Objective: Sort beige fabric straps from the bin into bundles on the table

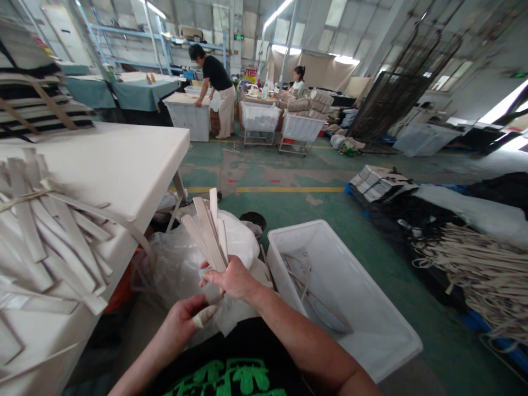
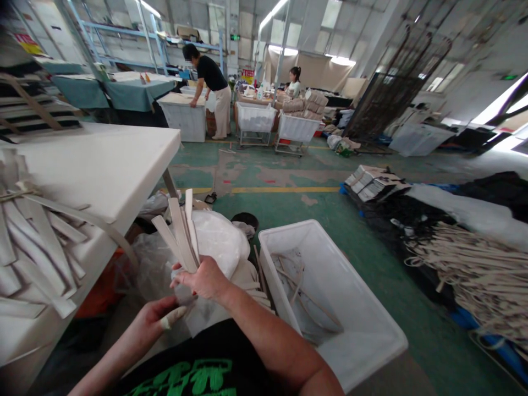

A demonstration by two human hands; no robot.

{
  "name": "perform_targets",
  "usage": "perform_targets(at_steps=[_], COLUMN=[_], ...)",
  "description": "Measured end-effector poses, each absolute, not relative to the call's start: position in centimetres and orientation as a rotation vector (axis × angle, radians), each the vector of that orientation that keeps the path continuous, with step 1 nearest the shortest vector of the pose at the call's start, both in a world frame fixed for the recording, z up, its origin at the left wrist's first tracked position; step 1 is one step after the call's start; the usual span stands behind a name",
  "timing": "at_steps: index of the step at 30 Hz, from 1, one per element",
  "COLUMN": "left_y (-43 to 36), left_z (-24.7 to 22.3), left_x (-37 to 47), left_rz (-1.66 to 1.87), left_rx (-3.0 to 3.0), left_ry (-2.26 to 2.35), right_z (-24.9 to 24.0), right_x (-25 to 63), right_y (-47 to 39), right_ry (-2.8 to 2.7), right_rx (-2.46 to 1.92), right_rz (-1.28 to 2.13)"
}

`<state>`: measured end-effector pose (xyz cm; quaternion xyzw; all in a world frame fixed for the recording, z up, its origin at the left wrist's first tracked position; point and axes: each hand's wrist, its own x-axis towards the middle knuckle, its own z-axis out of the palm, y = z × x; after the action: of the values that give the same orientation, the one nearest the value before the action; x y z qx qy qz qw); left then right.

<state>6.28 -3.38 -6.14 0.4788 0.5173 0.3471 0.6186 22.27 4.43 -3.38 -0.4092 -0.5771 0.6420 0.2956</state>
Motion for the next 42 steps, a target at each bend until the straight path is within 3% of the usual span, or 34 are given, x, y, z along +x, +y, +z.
perform_targets(at_steps=[7,15,21,42], left_y=[-4.2,-1.1,0.5,-0.2], left_z=[-8.4,-8.3,-7.3,-8.9], left_x=[8.2,5.0,4.7,4.5], left_rz=[0.722,1.209,1.375,1.349], left_rx=[0.860,0.246,-0.023,0.044], left_ry=[1.116,1.192,1.192,1.045], right_z=[-4.8,-6.3,-7.0,-8.7], right_x=[22.1,26.6,28.8,27.4], right_y=[5.0,2.4,-1.5,-1.4], right_ry=[-1.581,-1.617,-1.683,-1.722], right_rx=[-1.140,-1.070,-1.166,-1.219], right_rz=[1.624,1.848,1.913,1.997])
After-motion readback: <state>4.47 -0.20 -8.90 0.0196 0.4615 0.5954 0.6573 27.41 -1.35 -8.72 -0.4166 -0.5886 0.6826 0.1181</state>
